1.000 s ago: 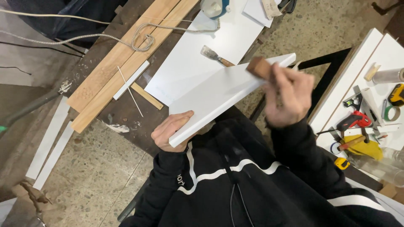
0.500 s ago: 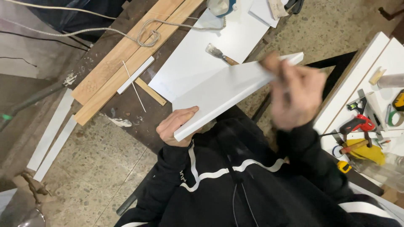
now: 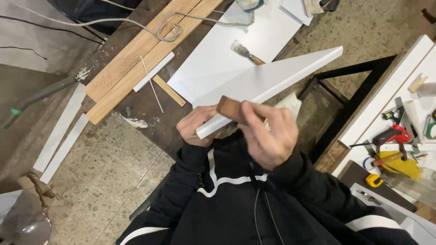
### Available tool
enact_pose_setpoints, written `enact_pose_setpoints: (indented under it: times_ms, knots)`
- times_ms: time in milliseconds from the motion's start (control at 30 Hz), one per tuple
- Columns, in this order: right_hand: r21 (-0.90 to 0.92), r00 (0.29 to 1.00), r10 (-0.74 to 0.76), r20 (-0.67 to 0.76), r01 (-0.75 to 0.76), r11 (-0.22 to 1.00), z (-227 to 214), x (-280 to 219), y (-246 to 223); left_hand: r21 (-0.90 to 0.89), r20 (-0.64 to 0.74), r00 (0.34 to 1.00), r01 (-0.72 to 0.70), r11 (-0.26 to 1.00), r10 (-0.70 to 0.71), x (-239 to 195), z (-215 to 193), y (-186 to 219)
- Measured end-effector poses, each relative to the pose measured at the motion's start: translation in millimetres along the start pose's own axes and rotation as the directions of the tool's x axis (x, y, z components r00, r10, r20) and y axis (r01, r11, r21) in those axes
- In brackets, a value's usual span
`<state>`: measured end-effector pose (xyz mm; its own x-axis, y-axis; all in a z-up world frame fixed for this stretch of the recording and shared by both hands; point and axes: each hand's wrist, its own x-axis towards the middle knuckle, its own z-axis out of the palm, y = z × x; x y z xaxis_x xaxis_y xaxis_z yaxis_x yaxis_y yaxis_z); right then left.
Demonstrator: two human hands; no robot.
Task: Sanding and scraping the edges of a white melamine furniture board to finish it.
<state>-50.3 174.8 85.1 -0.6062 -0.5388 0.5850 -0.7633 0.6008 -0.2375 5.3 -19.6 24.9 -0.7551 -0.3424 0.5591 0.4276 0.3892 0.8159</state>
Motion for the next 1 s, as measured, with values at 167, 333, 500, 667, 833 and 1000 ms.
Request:
enact_pose_setpoints:
  times_ms: [167, 333, 500, 667, 833, 1000]
  knots:
    - [-0.202, 0.991, 0.111, -0.072, -0.124, 0.972, -33, 16, 75, 0.013, -0.031, 0.999, -0.015, 1.0, 0.015, -2, 4, -9]
    - [-0.012, 0.998, 0.052, -0.027, -0.052, 0.999, -4, 15, -10, 0.0, -0.03, 0.999, -0.025, 1.0, 0.025, -6, 2, -15]
    - [-0.127, 0.991, -0.1, 0.086, 0.111, 0.986, -15, 29, 52, 0.028, -0.036, 0.999, -0.007, 1.0, 0.008, -2, 4, -11]
    - [-0.21, 0.999, 0.026, -0.039, -0.033, 0.977, -24, 31, 59, -0.007, -0.023, 1.0, 0.007, 1.0, -0.008, -9, 4, -13]
    - [0.058, 0.998, -0.067, 0.01, 0.067, 0.996, -8, 30, -28, -0.007, 0.051, 0.995, -0.082, 0.997, 0.082, -12, 0, -22]
    - [-0.37, 0.999, 0.031, -0.017, -0.035, 0.928, -34, 2, 165, 0.042, -0.046, 0.998, -0.043, 0.998, 0.045, -12, 6, -14]
